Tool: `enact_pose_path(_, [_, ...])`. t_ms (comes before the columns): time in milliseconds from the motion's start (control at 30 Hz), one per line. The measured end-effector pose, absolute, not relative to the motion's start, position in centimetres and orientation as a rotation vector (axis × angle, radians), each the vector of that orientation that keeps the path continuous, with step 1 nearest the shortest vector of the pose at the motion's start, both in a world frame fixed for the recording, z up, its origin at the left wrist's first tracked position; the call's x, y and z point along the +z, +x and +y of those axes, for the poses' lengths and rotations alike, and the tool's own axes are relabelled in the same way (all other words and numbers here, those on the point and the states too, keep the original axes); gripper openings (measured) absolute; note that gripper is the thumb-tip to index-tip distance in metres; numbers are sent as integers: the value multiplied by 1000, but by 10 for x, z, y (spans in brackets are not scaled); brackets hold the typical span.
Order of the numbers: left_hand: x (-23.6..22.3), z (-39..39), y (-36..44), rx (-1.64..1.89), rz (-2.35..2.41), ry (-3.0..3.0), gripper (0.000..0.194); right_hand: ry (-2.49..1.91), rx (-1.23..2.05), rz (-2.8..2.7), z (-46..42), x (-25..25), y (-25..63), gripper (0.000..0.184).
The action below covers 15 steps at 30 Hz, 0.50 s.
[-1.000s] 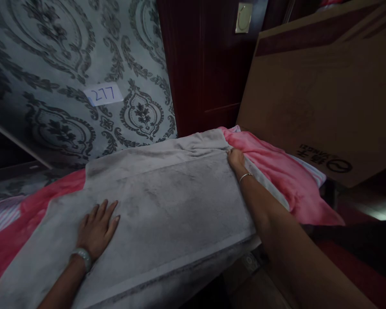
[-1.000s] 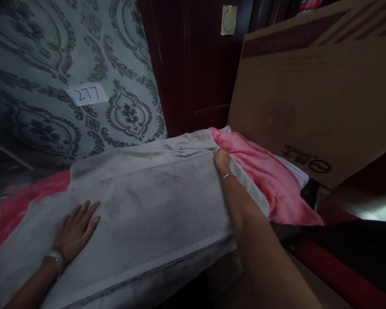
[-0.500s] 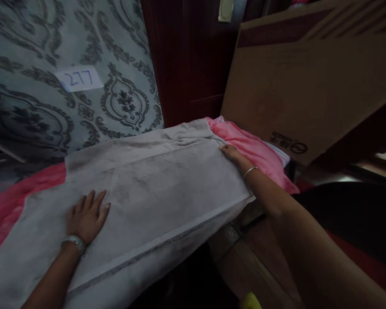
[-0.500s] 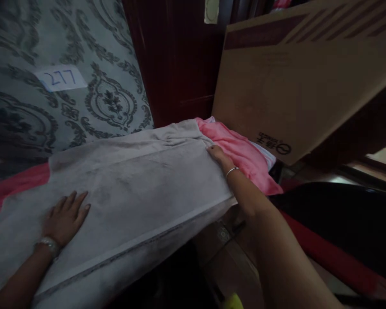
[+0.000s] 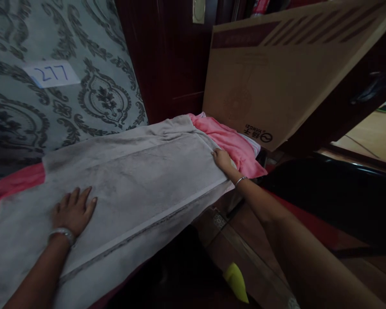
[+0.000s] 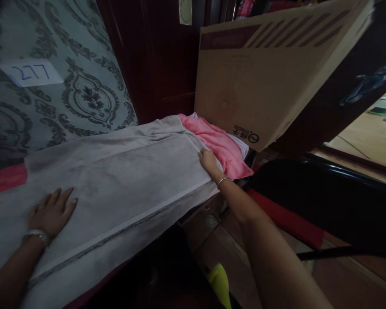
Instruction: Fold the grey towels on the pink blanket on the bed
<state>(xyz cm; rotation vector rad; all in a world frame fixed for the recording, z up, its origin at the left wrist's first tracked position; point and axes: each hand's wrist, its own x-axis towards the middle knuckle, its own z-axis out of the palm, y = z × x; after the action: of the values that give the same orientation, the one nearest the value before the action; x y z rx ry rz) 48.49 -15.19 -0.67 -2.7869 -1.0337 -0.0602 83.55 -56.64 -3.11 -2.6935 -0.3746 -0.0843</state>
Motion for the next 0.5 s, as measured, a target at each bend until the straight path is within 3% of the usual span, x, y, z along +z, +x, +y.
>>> enact_pose_path(333, [-6,-156,481,-151,-998,-2826,66,-2789,-110,-337,-562,-22,819,41])
enact_pose_path(500, [-6,-154,480,-123,-1025,-2841,67,-2802,-313,-694,-540,-17,782,60])
